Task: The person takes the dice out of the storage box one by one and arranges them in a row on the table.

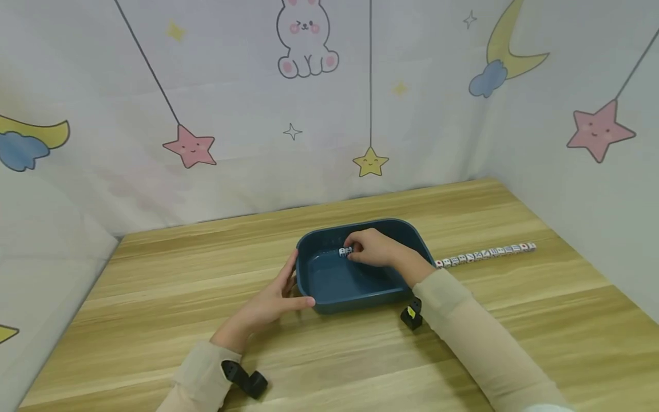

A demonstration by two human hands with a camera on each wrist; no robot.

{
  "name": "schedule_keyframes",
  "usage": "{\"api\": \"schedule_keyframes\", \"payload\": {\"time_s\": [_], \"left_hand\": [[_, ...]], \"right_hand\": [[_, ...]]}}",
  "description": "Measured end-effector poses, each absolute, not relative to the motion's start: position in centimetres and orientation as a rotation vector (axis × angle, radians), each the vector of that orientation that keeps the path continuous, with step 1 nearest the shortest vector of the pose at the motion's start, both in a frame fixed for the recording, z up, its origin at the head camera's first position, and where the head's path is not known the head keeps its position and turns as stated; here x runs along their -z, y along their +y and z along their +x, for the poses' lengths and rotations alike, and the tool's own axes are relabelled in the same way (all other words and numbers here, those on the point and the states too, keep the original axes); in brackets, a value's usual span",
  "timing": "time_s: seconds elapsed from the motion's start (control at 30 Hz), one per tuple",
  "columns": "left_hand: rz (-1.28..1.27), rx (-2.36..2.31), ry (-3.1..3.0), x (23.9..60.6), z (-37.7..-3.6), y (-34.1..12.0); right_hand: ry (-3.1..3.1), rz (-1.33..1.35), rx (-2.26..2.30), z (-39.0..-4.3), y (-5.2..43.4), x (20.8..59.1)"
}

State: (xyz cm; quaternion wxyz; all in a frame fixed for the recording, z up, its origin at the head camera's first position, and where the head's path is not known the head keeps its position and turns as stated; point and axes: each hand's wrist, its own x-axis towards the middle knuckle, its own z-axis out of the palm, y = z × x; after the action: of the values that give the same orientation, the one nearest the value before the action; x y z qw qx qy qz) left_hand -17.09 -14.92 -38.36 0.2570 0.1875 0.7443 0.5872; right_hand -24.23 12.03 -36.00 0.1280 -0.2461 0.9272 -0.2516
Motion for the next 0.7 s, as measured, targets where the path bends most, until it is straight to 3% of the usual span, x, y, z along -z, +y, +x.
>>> {"api": "schedule_keyframes", "payload": {"time_s": [0.7], "left_hand": [[0.485,-1.606,2.011,38.65,-17.32,-14.70]], "right_hand": [[2.665,-0.568,0.721,-24.89,12.11,36.58]]}}
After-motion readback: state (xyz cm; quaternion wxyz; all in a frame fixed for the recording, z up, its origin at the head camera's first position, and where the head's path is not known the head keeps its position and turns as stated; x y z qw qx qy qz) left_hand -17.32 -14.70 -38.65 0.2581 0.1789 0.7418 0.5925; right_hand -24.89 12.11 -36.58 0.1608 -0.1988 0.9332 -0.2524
